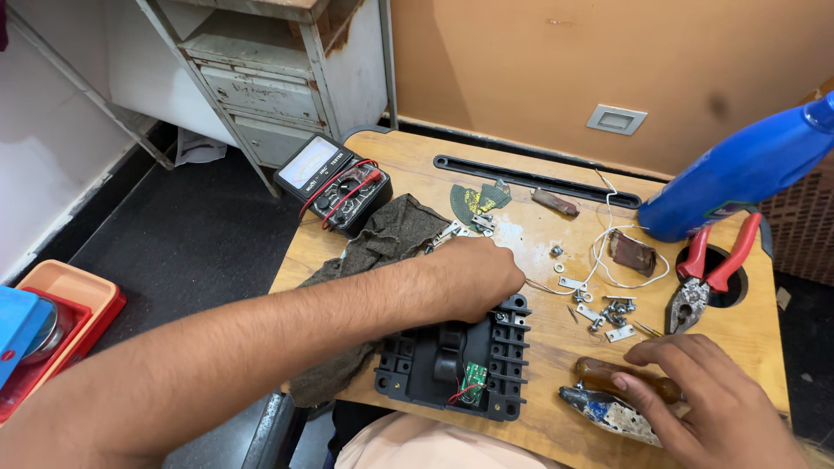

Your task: The person manipulates wires, screws, and electronic components within a black plastic housing using their hands, pliers, and a screwdriver.

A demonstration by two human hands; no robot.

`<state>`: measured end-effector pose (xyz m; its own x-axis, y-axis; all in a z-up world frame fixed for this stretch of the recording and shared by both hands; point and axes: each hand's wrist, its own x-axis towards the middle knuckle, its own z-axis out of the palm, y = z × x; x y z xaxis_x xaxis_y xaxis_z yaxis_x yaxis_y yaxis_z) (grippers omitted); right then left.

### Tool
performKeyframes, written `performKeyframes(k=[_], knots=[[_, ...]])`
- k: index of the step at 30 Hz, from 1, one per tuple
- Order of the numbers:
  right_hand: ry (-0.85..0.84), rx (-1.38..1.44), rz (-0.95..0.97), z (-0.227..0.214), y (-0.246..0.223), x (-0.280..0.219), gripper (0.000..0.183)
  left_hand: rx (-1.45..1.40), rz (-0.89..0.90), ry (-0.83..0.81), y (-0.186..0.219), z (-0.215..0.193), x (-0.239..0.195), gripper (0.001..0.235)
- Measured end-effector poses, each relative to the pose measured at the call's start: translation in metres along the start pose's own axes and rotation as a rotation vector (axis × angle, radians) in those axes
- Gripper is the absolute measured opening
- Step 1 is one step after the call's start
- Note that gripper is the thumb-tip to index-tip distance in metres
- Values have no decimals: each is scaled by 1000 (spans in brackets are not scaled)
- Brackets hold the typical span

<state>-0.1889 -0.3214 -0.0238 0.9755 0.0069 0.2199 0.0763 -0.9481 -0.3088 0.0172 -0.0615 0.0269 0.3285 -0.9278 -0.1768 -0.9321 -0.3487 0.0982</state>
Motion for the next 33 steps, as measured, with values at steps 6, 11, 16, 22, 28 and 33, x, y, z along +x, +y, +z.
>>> performKeyframes(k=[6, 11, 16, 22, 28, 33], knots=[[-80, 27, 140, 1, -2, -5, 33, 43, 40, -74, -1, -7, 0, 28], [-124, -22, 123, 3, -1, -4, 33, 60, 79, -67, -1, -2, -2, 21], [-91, 44, 37, 5, -3, -4, 32, 76, 123, -38, -3, 6, -2, 16], [-128, 27, 75, 5, -4, -3, 32, 107, 157, 60, -10, 15, -1, 10], [-91, 35, 23, 9, -1, -4, 33, 68, 41, -24, -10, 0, -5, 17], [-110, 4, 27, 12, 4, -2, 30, 90, 28, -11, -6, -8, -7, 23]])
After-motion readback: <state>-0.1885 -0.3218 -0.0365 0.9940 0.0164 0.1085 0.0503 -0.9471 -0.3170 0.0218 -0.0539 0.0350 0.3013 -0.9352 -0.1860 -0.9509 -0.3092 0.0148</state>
